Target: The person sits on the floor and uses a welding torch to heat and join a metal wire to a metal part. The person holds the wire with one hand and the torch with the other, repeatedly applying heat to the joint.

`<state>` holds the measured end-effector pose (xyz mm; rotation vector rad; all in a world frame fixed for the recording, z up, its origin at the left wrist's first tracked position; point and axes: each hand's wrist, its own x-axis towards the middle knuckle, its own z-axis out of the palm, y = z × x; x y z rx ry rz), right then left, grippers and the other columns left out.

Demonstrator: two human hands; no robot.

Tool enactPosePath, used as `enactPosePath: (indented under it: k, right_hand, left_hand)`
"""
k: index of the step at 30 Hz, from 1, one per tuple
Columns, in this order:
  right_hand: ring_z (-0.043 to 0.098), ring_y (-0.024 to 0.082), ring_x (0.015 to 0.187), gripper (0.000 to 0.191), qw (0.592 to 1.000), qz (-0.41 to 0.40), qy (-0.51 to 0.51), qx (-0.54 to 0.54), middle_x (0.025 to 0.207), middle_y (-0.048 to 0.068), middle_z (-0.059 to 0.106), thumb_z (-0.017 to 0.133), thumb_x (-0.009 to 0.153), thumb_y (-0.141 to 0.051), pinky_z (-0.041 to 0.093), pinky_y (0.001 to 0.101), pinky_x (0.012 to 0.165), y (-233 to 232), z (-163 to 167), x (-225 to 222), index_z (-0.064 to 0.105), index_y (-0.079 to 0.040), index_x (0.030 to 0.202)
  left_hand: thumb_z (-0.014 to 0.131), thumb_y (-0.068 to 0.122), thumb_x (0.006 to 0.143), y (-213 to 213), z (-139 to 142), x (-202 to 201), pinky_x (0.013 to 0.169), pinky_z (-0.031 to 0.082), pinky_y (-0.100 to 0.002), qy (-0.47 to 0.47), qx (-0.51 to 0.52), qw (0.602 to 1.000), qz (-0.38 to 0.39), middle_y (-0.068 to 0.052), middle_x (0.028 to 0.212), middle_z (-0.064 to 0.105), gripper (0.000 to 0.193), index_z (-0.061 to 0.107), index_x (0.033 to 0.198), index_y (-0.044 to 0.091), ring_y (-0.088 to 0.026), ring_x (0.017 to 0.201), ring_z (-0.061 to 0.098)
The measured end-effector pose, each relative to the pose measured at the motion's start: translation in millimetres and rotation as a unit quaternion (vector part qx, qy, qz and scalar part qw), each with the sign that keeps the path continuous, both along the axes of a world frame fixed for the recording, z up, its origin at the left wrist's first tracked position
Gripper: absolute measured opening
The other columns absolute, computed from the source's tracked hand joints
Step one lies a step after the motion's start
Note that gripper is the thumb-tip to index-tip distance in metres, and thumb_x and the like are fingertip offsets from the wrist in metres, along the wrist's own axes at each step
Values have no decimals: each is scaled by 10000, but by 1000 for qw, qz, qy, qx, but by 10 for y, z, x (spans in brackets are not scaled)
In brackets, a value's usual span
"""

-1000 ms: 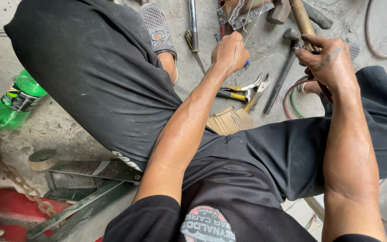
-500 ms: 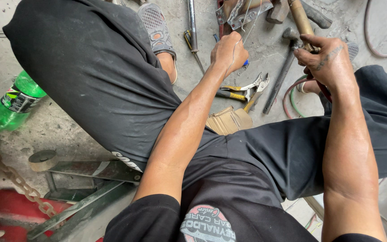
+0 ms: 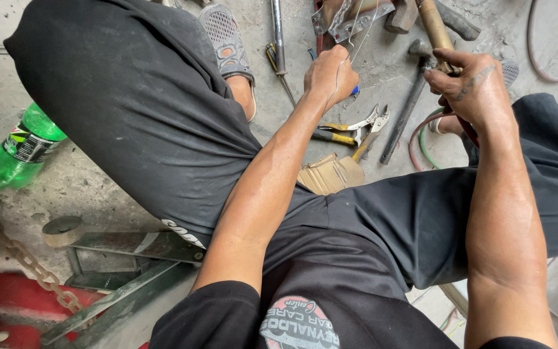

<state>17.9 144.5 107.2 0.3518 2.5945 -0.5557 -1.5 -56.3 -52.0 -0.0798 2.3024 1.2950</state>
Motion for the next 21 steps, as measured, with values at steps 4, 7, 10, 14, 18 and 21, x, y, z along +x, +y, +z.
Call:
enactPosePath:
  k: [4, 7, 10, 14, 18, 21]
  right_hand:
    - [699, 195, 748, 499, 1000, 0, 0, -6, 962, 162, 751, 757, 970, -211, 573, 380, 641, -2, 6, 5, 650, -67, 1435]
    - [700, 198, 747, 502, 1000, -6, -2, -5, 966, 160, 748, 754, 966, -213, 575, 382, 640, 2, 2, 8, 650, -71, 1436]
    - [706, 198, 764, 501, 1000, 6, 3, -6, 972, 165, 747, 758, 970, -216, 576, 381, 657, 20, -9, 0, 649, -62, 1434]
    - [709, 208, 775, 499, 1000, 4, 2, -7, 978, 170, 747, 756, 976, -221, 577, 388, 670, 40, -26, 2, 644, -64, 1437]
    - [717, 211, 801, 509, 1000, -3, 3, 0, 991, 171, 749, 764, 967, -231, 579, 390, 689, 49, -33, 0, 646, -69, 1435]
    - [719, 216, 804, 509, 1000, -4, 3, -1, 994, 171, 752, 761, 969, -228, 580, 391, 694, 49, -34, 2, 647, -67, 1437]
  left_hand:
    - [616, 87, 750, -3, 0, 5, 786, 583, -491, 5, -2, 1000, 2, -262, 922, 734, 192, 737, 859, -17, -423, 891, 736]
    - [617, 89, 746, 6, 2, 2, 777, 577, -500, 13, 1, 1000, 13, -261, 918, 734, 189, 728, 857, -17, -429, 892, 731]
    - [608, 79, 753, 3, 5, 7, 788, 578, -501, 10, 4, 1000, 9, -270, 923, 731, 190, 727, 862, -22, -437, 902, 729]
    - [610, 77, 744, 0, 20, 7, 785, 576, -503, 10, 3, 1000, 12, -274, 914, 728, 183, 720, 849, -25, -442, 896, 726]
    - [609, 73, 742, -4, 29, 3, 785, 577, -504, 16, 5, 1000, 16, -278, 904, 726, 174, 716, 834, -28, -446, 892, 726]
    - [608, 76, 744, -4, 23, 3, 786, 581, -498, 12, 7, 1000, 8, -275, 896, 729, 172, 717, 827, -29, -435, 884, 737]
